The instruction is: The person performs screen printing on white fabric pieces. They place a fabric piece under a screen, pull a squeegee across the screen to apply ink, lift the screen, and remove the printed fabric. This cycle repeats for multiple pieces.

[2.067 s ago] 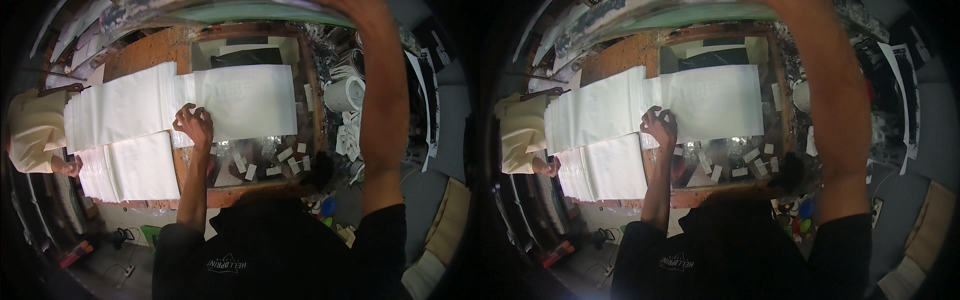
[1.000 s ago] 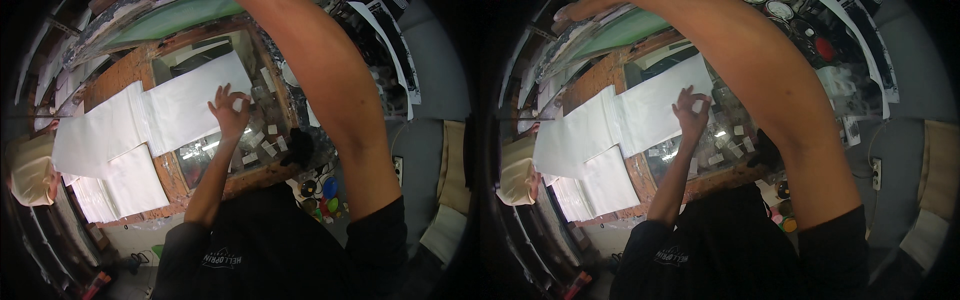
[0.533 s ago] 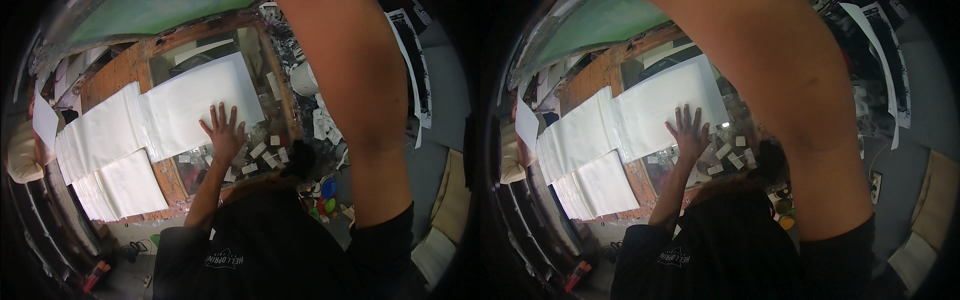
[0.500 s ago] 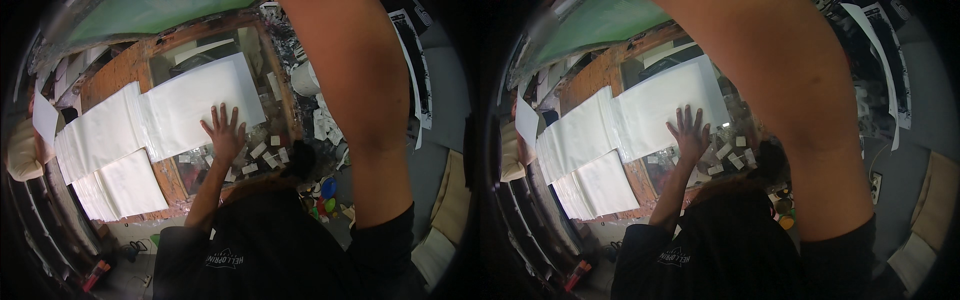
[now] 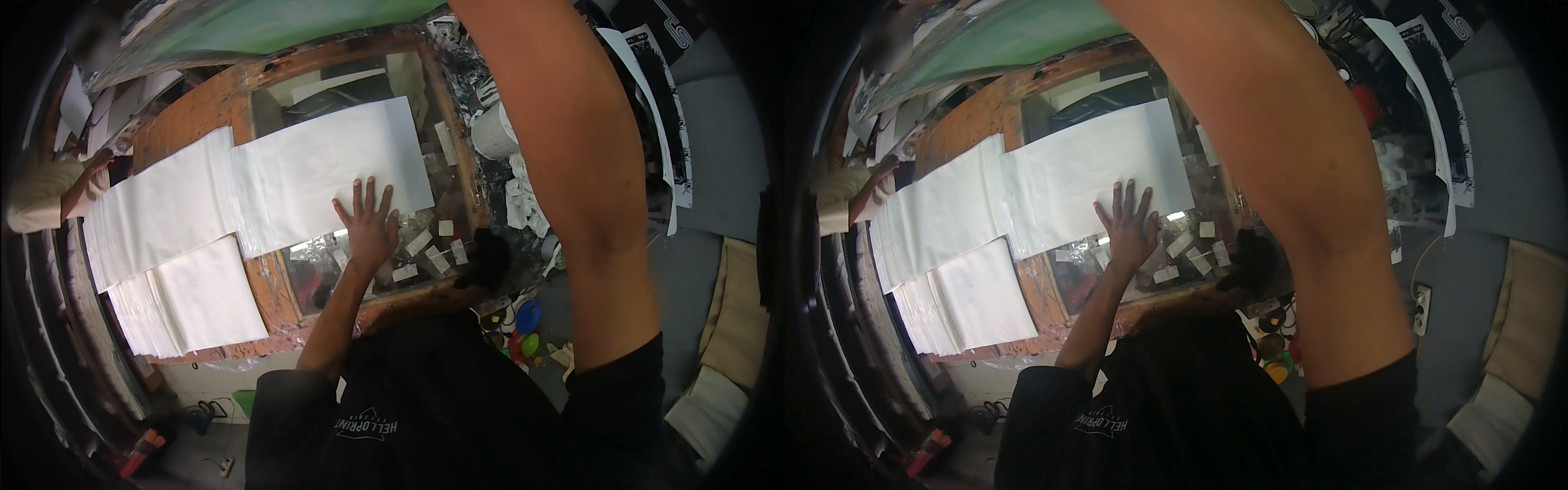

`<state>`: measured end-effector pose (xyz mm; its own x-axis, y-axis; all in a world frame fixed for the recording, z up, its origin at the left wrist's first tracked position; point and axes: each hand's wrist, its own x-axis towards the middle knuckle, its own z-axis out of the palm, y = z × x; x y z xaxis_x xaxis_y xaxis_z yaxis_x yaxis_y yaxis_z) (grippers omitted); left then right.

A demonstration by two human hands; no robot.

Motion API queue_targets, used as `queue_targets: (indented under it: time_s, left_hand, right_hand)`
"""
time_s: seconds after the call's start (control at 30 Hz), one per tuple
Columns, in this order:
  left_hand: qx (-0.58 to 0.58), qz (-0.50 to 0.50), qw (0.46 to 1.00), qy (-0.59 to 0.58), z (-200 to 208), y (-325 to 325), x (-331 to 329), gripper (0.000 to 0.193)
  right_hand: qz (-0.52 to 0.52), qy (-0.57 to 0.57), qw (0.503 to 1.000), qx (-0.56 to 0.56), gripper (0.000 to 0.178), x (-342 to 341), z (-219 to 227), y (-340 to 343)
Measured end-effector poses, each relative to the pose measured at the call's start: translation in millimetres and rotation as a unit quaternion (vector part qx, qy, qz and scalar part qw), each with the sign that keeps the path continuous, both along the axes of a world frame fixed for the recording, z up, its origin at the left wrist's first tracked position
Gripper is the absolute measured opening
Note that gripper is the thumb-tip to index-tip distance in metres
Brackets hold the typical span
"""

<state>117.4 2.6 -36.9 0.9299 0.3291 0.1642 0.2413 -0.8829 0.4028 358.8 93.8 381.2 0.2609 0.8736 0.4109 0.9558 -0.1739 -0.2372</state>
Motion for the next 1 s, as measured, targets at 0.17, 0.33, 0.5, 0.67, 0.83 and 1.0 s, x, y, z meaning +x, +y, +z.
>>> queue_targets:
  time_s: [0.17,0.33,0.5,0.67,0.83,1.0]
  left_hand:
    - [-0.007,-0.009,1.000,-0.024,-6,2,-3,0.049]
    - [-0.129,0.037,0.990,-0.029,16,11,-17,0.050]
    - [-0.422,0.115,0.859,-0.265,140,23,-55,0.047]
    - [-0.781,0.228,0.529,-0.243,138,2,-121,0.052]
    - [-0.799,0.400,0.440,-0.088,52,4,-120,0.047]
    - [-0.799,0.429,0.406,-0.110,38,3,-118,0.044]
  right_hand:
    - [-0.082,0.050,0.990,-0.104,0.071,-37,20,-15]
    - [-0.067,0.106,0.986,-0.111,0.059,-48,-2,-31]
    - [-0.052,-0.005,0.998,0.031,0.050,-110,-120,-84]
    - [-0.030,0.039,0.998,-0.043,0.021,-183,-256,-147]
    - [-0.015,0.169,0.978,-0.119,0.043,-184,-325,-159]
    - [-0.067,0.270,0.930,-0.241,0.054,-186,-313,-159]
